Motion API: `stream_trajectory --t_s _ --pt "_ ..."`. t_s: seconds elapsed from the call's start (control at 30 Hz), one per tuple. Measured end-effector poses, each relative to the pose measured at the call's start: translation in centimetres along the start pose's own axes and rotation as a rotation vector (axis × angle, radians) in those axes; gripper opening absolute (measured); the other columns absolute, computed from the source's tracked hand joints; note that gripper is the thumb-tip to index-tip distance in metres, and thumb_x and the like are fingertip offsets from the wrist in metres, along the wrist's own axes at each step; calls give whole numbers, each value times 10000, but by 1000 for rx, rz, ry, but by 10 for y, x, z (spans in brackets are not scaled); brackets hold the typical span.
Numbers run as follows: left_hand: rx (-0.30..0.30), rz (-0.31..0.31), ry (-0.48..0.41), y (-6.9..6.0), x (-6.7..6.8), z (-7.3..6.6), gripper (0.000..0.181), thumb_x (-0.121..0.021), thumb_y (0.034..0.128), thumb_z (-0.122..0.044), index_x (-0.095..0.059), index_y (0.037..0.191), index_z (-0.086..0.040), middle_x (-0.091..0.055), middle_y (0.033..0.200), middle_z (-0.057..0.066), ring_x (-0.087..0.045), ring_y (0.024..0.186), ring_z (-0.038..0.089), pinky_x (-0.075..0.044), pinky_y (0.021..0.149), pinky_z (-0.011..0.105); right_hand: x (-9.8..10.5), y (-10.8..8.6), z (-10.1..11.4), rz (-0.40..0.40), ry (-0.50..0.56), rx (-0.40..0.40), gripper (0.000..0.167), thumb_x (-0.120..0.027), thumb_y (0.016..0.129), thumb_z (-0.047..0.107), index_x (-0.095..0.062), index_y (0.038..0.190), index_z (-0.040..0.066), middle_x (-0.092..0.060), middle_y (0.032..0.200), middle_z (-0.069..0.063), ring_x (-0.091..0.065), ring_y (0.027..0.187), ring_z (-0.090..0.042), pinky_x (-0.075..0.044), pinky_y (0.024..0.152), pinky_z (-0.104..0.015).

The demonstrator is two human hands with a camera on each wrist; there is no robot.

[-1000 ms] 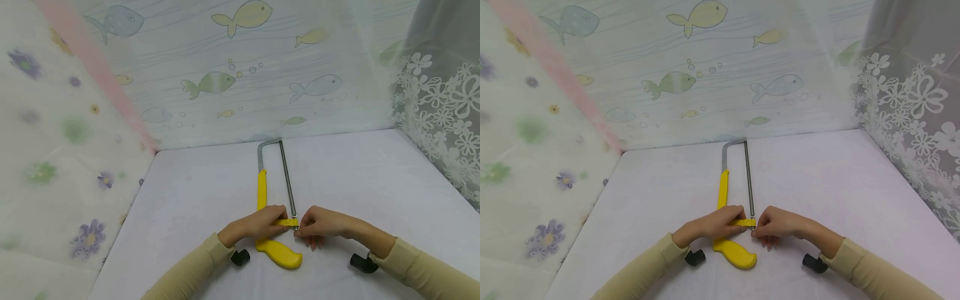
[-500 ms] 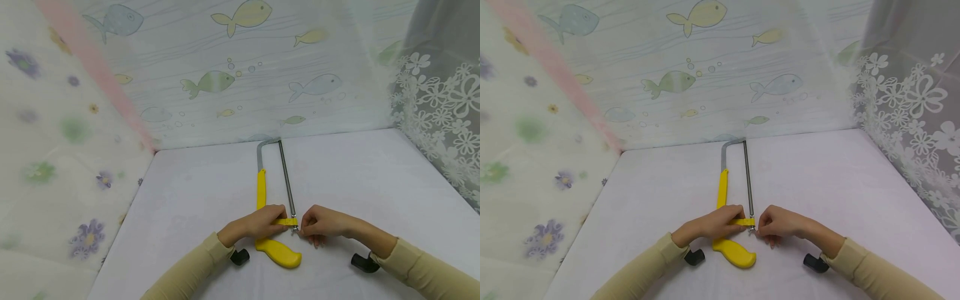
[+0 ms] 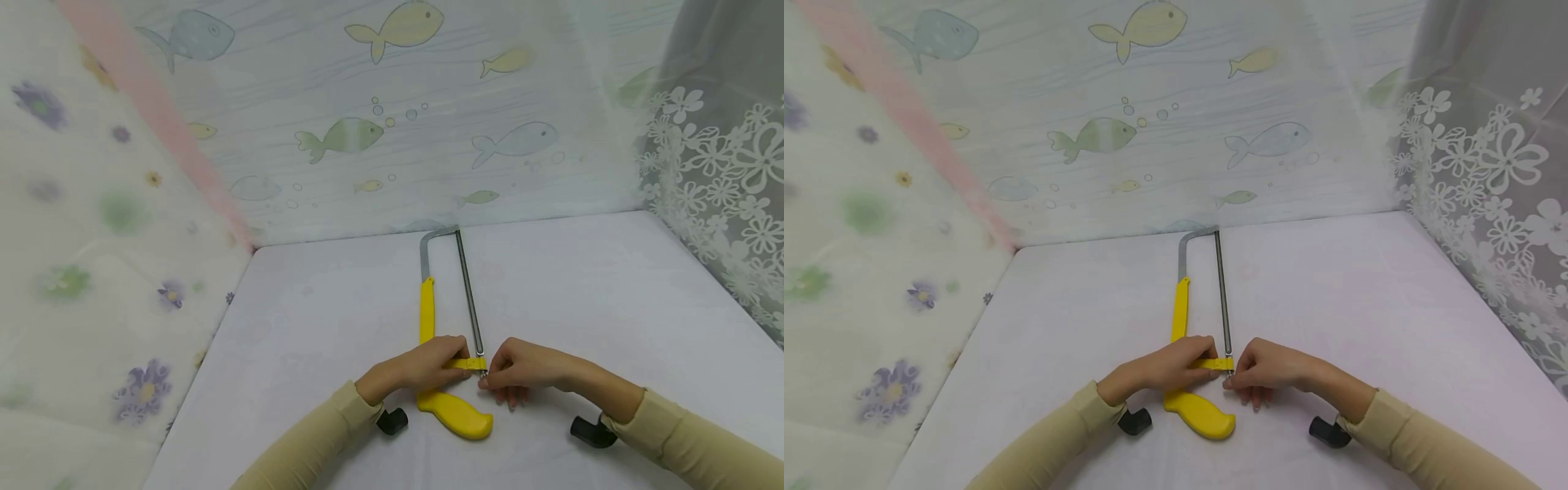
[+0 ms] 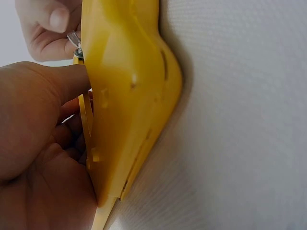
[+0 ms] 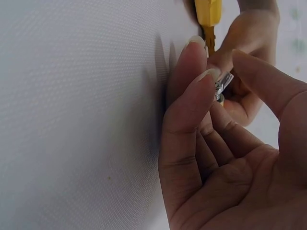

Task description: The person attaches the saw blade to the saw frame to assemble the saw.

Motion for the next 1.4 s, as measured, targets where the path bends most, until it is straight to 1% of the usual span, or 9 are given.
stream_trajectory --t_s 0.13,0.27,0.6,0.8,1.07,1.23,1.4 --pt "-3 2 -14 0 0 0 129 -631 1036 -226 -565 1093 -131 -578 961 -74 -494 844 55 -432 755 168 -1 1 2 -11 -2 -15 367 -655 1004 299 -731 797 5 -697 694 -117 -606 530 -148 -444 484 -236" --pt "-14 -2 -9 0 1 -1 135 -622 1042 -242 -567 1089 -128 -577 954 -75 -493 839 46 -436 754 167 -2 2 5 -19 6 -19 380 -626 1020 294 -721 802 -1 -697 690 -135 -606 518 -143 -433 472 -220" --pt "-16 -3 -7 1 1 -2 133 -625 1040 -234 -565 1091 -127 -576 965 -69 -492 844 55 -429 752 164 -1 3 6 -23 1 -38 362 -642 1012 276 -734 798 -2 -698 686 -125 -610 515 -134 -433 472 -216" --pt "-14 -5 11 0 2 -2 129 -638 1032 -219 -569 1087 -125 -577 957 -69 -494 842 58 -426 748 164 2 0 5 -31 -8 -52 330 -654 1004 267 -744 807 18 -698 688 -118 -613 521 -136 -437 479 -223" --pt "11 -2 2 0 2 -3 130 -642 1030 -224 -573 1086 -130 -578 964 -78 -493 846 63 -424 749 171 5 -4 4 -27 -11 -31 282 -666 990 222 -734 818 9 -690 700 -116 -588 544 -140 -435 490 -233" --pt "8 -5 3 0 1 -3 127 -648 1026 -216 -576 1080 -127 -575 961 -81 -493 844 69 -419 746 173 7 -7 6 -18 -21 -5 235 -662 983 174 -725 835 2 -686 716 -126 -579 557 -152 -436 497 -233" --pt "-2 -7 2 0 0 -2 126 -650 1025 -218 -573 1071 -129 -573 957 -82 -492 838 65 -420 742 172 7 -8 5 -18 -22 4 210 -664 981 146 -706 842 -6 -672 703 -107 -568 555 -151 -435 498 -234"
Point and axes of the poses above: each hand's wrist, its own y-axis towards the middle knuckle, its own x-axis out of the back of the hand, z = x × y, the point moved 4 cm from there along y, towards the middle knuckle
